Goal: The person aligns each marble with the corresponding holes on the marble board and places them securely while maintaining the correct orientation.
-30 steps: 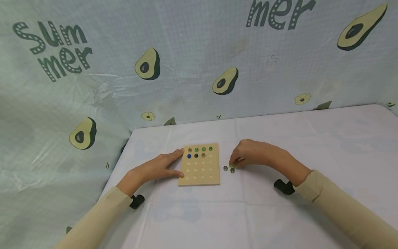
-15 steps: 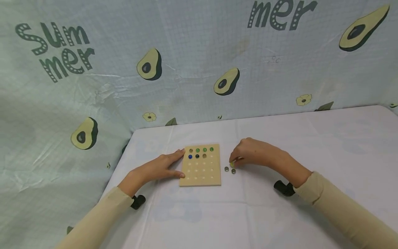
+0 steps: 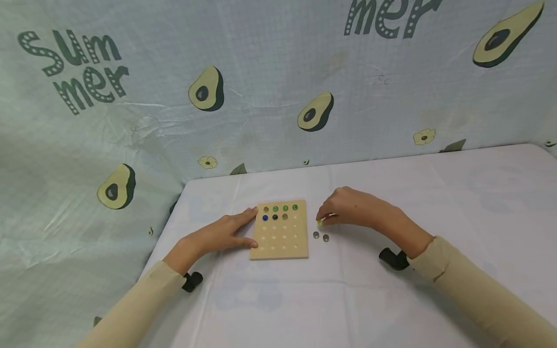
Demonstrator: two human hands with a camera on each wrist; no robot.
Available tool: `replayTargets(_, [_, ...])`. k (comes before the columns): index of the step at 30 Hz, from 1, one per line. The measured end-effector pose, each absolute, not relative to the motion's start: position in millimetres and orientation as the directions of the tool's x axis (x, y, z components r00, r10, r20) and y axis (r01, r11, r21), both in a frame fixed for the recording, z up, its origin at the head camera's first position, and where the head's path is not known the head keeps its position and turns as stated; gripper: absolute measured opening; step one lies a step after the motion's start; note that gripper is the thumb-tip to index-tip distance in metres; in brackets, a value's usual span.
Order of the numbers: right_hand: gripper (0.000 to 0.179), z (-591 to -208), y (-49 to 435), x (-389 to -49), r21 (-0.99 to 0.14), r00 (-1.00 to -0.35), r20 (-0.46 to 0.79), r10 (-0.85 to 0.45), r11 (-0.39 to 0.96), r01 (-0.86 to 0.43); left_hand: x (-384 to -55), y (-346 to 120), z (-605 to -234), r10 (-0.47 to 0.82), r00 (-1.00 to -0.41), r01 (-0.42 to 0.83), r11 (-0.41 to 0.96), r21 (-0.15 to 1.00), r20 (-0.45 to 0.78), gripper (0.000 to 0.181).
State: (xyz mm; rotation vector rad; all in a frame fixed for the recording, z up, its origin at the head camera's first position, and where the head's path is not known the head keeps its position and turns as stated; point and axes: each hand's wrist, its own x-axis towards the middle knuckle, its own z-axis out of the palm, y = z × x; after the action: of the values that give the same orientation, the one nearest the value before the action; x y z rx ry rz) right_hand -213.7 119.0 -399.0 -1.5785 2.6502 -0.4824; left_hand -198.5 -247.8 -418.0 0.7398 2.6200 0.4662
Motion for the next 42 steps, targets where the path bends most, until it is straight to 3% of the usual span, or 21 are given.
replayTargets(16, [0.015,-389,99,-223,-0.271,-0.497,0.179,-0.849,0.443,-0.855,-197,-247,-415,0.543,-0.795,0.420,0.815,0.400,-0.272,0.106])
replayTargets(25, [0.013,-383,84,-225,-0.341,-0.573,0.118,-0.811,0.509,-0.790,-199,-247,-416,0.547,-0.794,0.429,0.813,0.393,-0.265,0.106])
replayTargets(42, [0.015,-387,69,-229,-0.407,-0.632,0.115,-0.767,0.544,-0.734,-198,-245,-416,0.543,-0.794,0.421,0.815,0.397,-0.273,0.106])
